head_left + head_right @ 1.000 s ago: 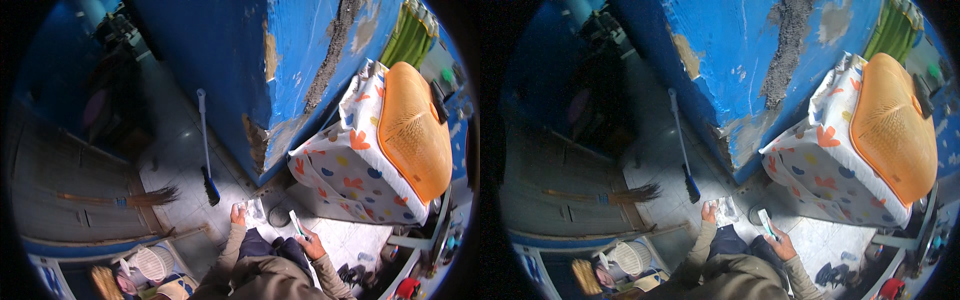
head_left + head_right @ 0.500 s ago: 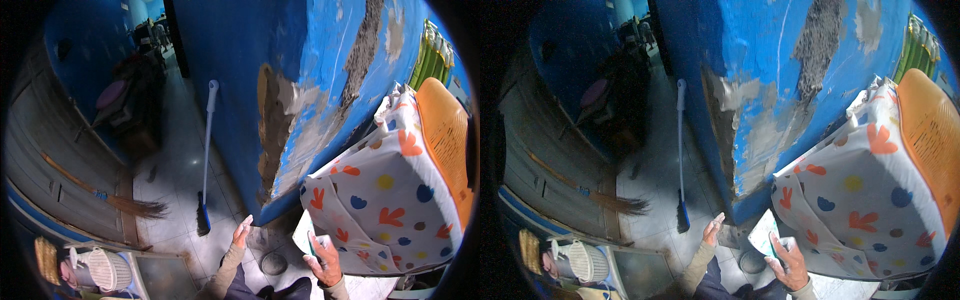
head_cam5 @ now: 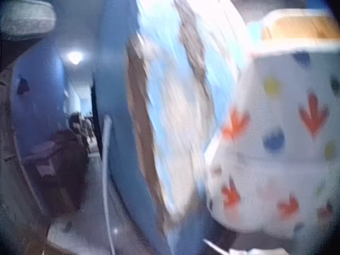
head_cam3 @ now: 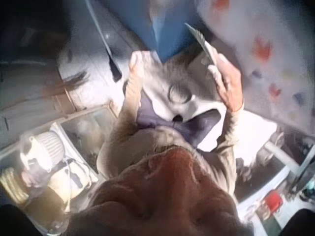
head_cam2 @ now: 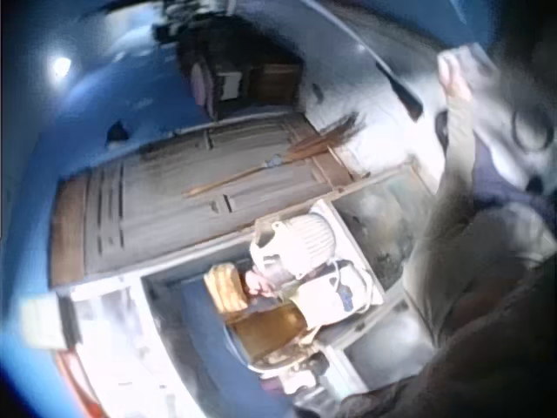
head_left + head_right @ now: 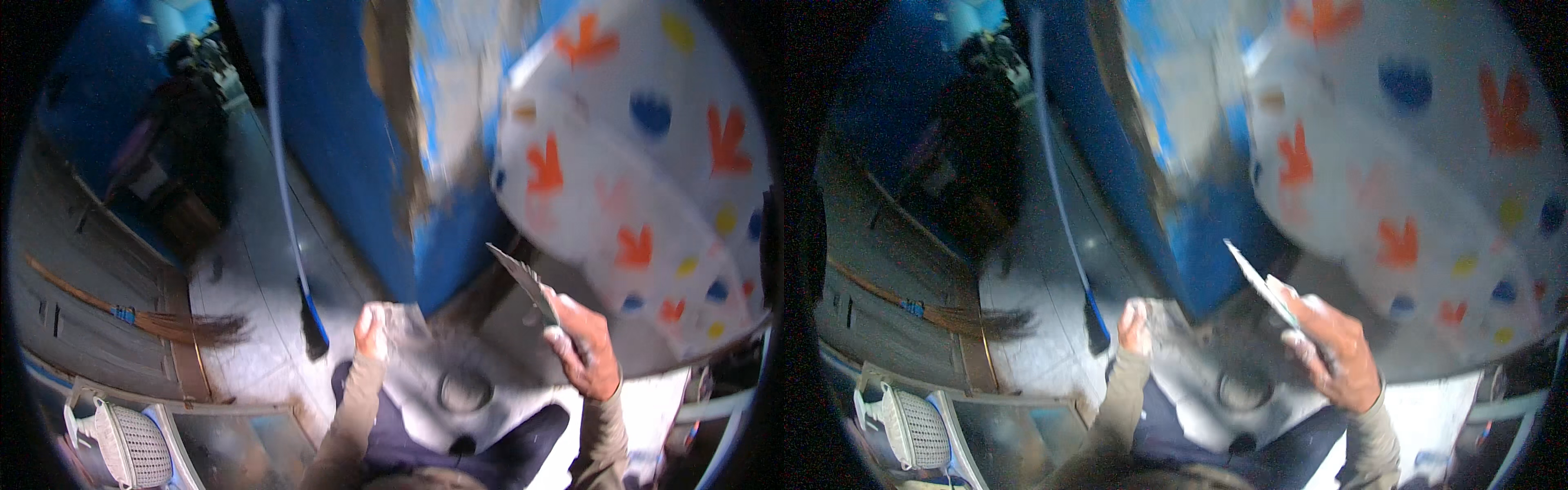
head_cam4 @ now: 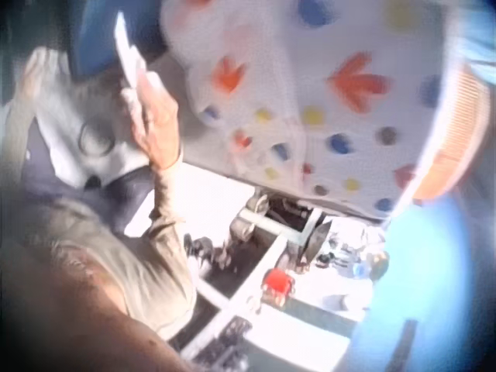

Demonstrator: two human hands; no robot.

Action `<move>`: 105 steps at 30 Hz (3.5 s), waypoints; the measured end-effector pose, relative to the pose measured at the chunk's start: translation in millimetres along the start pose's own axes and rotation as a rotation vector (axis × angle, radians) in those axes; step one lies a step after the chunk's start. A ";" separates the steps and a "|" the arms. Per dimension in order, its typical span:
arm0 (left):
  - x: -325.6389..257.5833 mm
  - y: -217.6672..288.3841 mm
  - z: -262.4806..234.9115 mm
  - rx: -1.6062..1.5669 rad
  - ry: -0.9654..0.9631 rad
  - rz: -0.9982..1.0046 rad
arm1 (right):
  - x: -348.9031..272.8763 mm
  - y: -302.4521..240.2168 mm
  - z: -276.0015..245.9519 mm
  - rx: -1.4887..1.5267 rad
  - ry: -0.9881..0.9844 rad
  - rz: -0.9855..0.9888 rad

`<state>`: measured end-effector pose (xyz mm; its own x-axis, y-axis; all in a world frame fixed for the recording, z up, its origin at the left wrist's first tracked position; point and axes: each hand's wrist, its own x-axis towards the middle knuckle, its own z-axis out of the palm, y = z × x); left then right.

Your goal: The person applies plaster to a damaged blue wall using a trowel and a hawk. They repeatedly scoop plaster from a bucket and smooth it onto the wall surface.

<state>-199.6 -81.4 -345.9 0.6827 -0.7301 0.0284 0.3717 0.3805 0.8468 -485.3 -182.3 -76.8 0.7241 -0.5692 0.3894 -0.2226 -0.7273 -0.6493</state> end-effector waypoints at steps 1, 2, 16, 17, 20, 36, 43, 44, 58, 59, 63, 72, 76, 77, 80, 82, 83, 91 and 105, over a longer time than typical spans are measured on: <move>-3.4 -12.6 -35.4 0.227 -0.096 0.062 | -15.2 14.9 17.6 -0.005 -0.010 -0.052; -9.3 -36.3 -52.8 0.146 -0.112 -0.035 | -33.6 30.9 33.0 -0.044 -0.011 -0.097; -12.4 -280.6 -112.8 0.605 -0.515 -0.496 | -288.8 301.6 214.8 -0.246 -0.725 0.526; 19.0 -285.7 -119.1 0.713 -0.520 -0.453 | -270.5 301.8 209.4 -0.320 -0.677 0.397; 129.4 -269.2 -110.0 1.110 -0.967 -0.194 | -224.6 289.8 165.5 -0.507 -0.696 0.300; -21.6 -180.3 -34.1 1.753 -1.301 -0.288 | -248.5 327.8 208.4 -0.148 -1.023 0.817; -75.0 -320.5 -151.6 1.476 -1.044 -0.600 | -301.0 385.9 286.9 -0.057 -0.995 0.977; -85.0 -335.1 -162.5 1.400 -1.040 -0.582 | -309.2 390.2 296.7 -0.023 -1.017 0.990; -123.1 -353.7 -166.1 1.312 -0.873 -0.627 | -310.9 371.3 322.6 0.094 -0.810 1.094; -123.2 -353.2 -167.0 1.313 -0.873 -0.621 | -313.3 374.7 324.7 0.093 -0.805 1.082; -123.4 -352.3 -163.9 1.352 -0.893 -0.614 | -328.3 388.1 332.3 0.204 -0.746 1.150; -126.5 -340.6 -157.0 1.373 -0.897 -0.567 | -360.6 415.2 350.5 0.257 -0.729 0.847; -125.7 -332.7 -162.3 1.341 -0.891 -0.552 | -360.1 417.0 360.4 0.112 -0.692 0.935; -125.6 -331.7 -162.9 1.347 -0.902 -0.537 | -358.8 413.9 360.0 0.114 -0.693 0.952; -123.1 -329.8 -158.0 1.344 -0.927 -0.550 | -369.1 420.6 366.9 0.174 -0.646 1.002; -121.4 -332.6 -146.4 1.317 -0.934 -0.643 | -384.3 430.8 375.5 0.257 -0.566 1.099; -125.7 -334.3 -154.4 1.324 -0.918 -0.581 | -381.7 425.7 383.4 0.314 -0.534 1.159; -129.2 -342.4 -181.4 1.376 -0.627 -0.532 | -367.8 389.8 378.9 0.285 -0.314 0.776; -129.1 -354.8 -196.1 1.209 -0.435 -0.450 | -338.1 359.1 343.6 0.341 -0.370 0.854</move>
<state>-296.3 -10.9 -754.2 0.3148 -0.8617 -0.3979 -0.4246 -0.5028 0.7529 -585.7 -119.2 -666.1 0.5793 -0.6533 -0.4874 -0.6068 0.0537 -0.7930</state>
